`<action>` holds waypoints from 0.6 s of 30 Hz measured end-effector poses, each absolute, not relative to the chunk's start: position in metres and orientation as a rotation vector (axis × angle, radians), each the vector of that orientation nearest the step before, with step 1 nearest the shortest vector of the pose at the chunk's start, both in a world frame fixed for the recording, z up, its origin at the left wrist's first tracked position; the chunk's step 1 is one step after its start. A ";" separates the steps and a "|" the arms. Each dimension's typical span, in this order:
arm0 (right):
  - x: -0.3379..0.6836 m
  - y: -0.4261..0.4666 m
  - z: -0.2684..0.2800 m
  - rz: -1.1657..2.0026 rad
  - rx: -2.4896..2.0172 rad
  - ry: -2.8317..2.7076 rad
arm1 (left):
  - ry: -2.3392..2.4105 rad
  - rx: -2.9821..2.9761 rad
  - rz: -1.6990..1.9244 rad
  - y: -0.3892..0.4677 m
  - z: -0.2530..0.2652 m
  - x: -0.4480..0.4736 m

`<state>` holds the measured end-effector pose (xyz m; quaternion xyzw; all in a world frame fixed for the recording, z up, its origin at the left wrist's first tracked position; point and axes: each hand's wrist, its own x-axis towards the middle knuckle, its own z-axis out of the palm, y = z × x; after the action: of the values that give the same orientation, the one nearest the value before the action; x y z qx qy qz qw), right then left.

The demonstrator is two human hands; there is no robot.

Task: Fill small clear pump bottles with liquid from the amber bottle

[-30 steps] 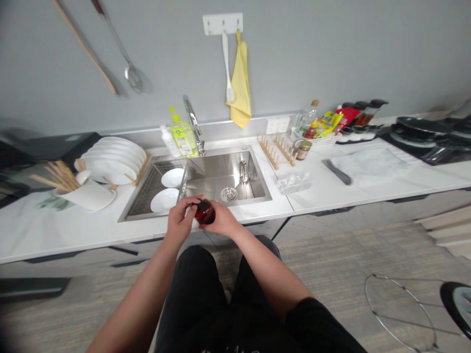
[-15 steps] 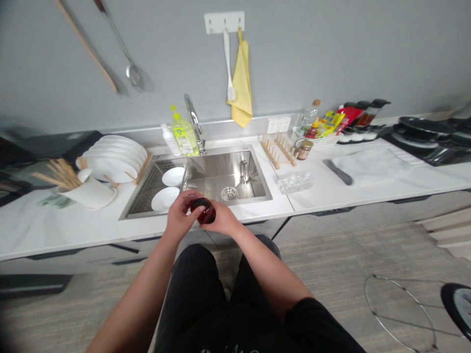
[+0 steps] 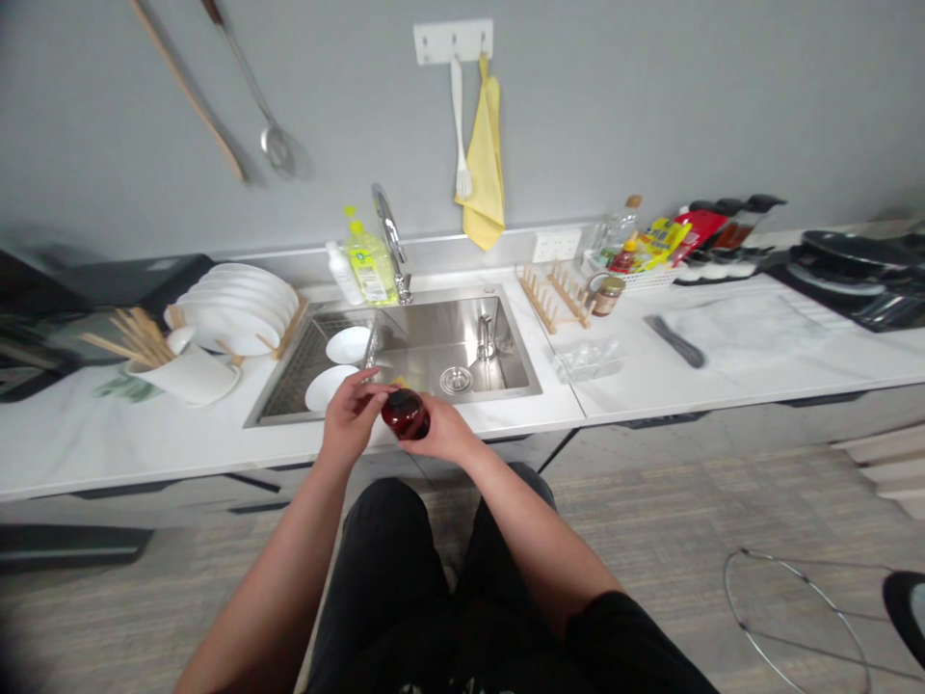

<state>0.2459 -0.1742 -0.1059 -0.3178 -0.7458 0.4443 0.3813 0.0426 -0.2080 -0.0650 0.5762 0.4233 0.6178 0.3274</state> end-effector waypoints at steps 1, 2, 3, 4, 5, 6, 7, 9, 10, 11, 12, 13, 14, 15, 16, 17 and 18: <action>0.246 -0.175 -0.105 1.131 -0.810 -1.905 | 1.122 1.538 1.613 -0.209 -0.065 0.042; 0.245 -0.175 -0.103 1.126 -0.807 -1.909 | 1.147 1.577 1.601 -0.210 -0.066 0.043; 0.245 -0.176 -0.101 1.120 -0.803 -1.913 | 1.182 1.611 1.591 -0.211 -0.067 0.044; 0.245 -0.176 -0.099 1.116 -0.797 -1.917 | 1.225 1.628 1.593 -0.212 -0.068 0.047; 0.245 -0.177 -0.097 1.114 -0.791 -1.921 | 1.269 1.624 1.603 -0.212 -0.069 0.049; 0.245 -0.177 -0.096 1.112 -0.787 -1.923 | 1.301 1.603 1.612 -0.211 -0.070 0.051; 0.245 -0.177 -0.094 1.109 -0.788 -1.924 | 1.311 1.574 1.613 -0.210 -0.071 0.053; 0.245 -0.176 -0.093 1.109 -0.793 -1.928 | 1.279 1.525 1.591 -0.208 -0.072 0.056; 0.245 -0.176 -0.093 1.114 -0.793 -1.929 | 1.260 1.519 1.573 -0.207 -0.073 0.056; 0.245 -0.175 -0.095 1.120 -0.789 -1.928 | 1.246 1.524 1.557 -0.207 -0.073 0.055; 0.245 -0.175 -0.096 1.131 -0.783 -1.923 | 1.233 1.538 1.552 -0.207 -0.074 0.053; 0.246 -0.175 -0.098 1.147 -0.779 -1.912 | 1.215 1.560 1.554 -0.207 -0.074 0.050; 0.249 -0.176 -0.101 1.161 -0.783 -1.896 | 1.195 1.586 1.563 -0.209 -0.076 0.046; 0.253 -0.177 -0.104 1.161 -0.799 -1.877 | 1.181 1.610 1.580 -0.210 -0.077 0.039; 0.261 -0.178 -0.108 1.143 -0.827 -1.856 | 1.186 1.628 1.603 -0.212 -0.079 0.031; 0.271 -0.180 -0.111 1.111 -0.868 -1.832 | 1.223 1.641 1.625 -0.213 -0.082 0.021; 0.285 -0.181 -0.115 1.053 -0.920 -1.802 | 1.296 1.645 1.643 -0.214 -0.086 0.010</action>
<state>0.2849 -0.1814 -0.1147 -0.3664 -0.7181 0.4197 0.4171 0.0100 -0.2139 -0.0855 0.6004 0.4730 0.5994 0.2376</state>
